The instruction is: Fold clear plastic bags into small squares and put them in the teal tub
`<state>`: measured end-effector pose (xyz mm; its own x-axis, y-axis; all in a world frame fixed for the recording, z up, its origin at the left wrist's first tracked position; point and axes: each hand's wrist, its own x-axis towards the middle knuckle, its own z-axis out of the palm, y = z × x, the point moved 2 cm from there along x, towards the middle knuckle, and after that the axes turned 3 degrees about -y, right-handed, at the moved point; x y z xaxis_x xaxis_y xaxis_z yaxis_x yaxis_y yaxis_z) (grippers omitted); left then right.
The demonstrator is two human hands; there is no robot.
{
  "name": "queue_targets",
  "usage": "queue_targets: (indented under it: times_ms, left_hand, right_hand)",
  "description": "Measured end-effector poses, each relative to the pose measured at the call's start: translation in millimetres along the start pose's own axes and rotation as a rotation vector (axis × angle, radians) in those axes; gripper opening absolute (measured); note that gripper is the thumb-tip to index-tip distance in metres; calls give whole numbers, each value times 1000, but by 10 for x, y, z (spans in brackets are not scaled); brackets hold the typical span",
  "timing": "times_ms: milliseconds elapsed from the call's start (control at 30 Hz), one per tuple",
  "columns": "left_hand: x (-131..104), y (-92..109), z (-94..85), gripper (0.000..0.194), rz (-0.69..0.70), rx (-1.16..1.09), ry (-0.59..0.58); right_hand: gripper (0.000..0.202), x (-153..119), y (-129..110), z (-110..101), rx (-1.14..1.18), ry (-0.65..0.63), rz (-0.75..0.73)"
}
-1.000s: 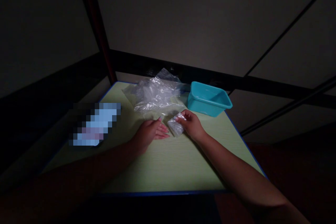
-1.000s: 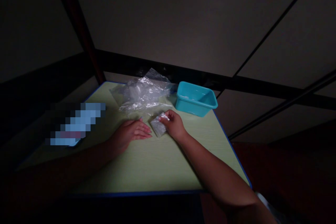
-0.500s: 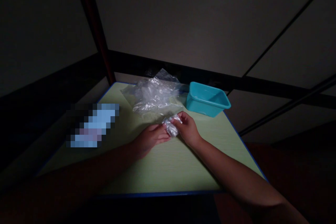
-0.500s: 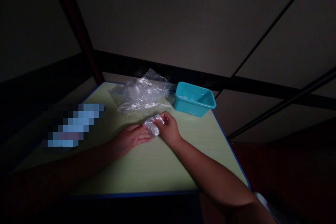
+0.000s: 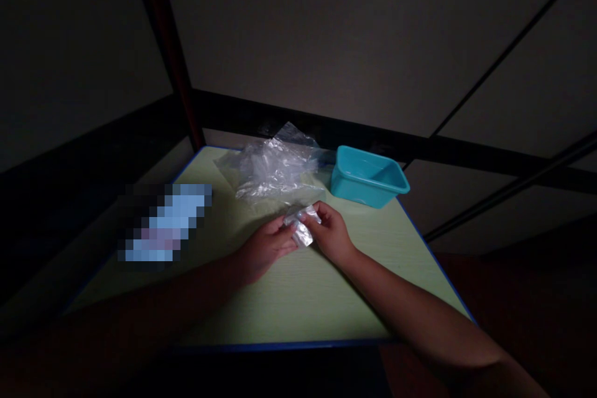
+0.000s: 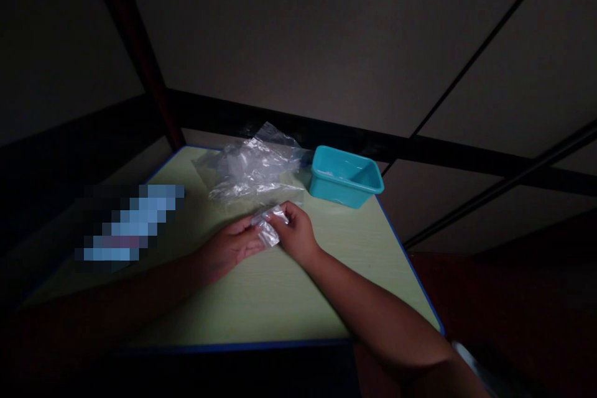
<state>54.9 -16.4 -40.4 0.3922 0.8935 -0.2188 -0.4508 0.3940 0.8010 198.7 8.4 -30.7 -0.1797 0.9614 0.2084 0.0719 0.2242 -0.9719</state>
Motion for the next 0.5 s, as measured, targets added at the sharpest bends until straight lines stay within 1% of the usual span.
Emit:
queue_targets:
  times_ms: [100,200,300,400,500]
  left_hand:
    - [3,-9,0,46,17,13,-8]
    - [2,-24,9,45,46,19,-54]
    - [-6,-35,20,39,43,58,-106]
    - [-11,-35,28,35,32,88,-137]
    - [-6,-29,24,38,23,82,-124]
  right_hand:
    - [39,-8,-31,-8,-32,-26,-26]
    - [35,-2,-86,-41,-84,-16,-84]
    - [33,14,-134,-75,-114,0,-136]
    - [35,23,-137,-81,-77,-31,-128]
    - [41,28,-102,-73,-3,-78,-74]
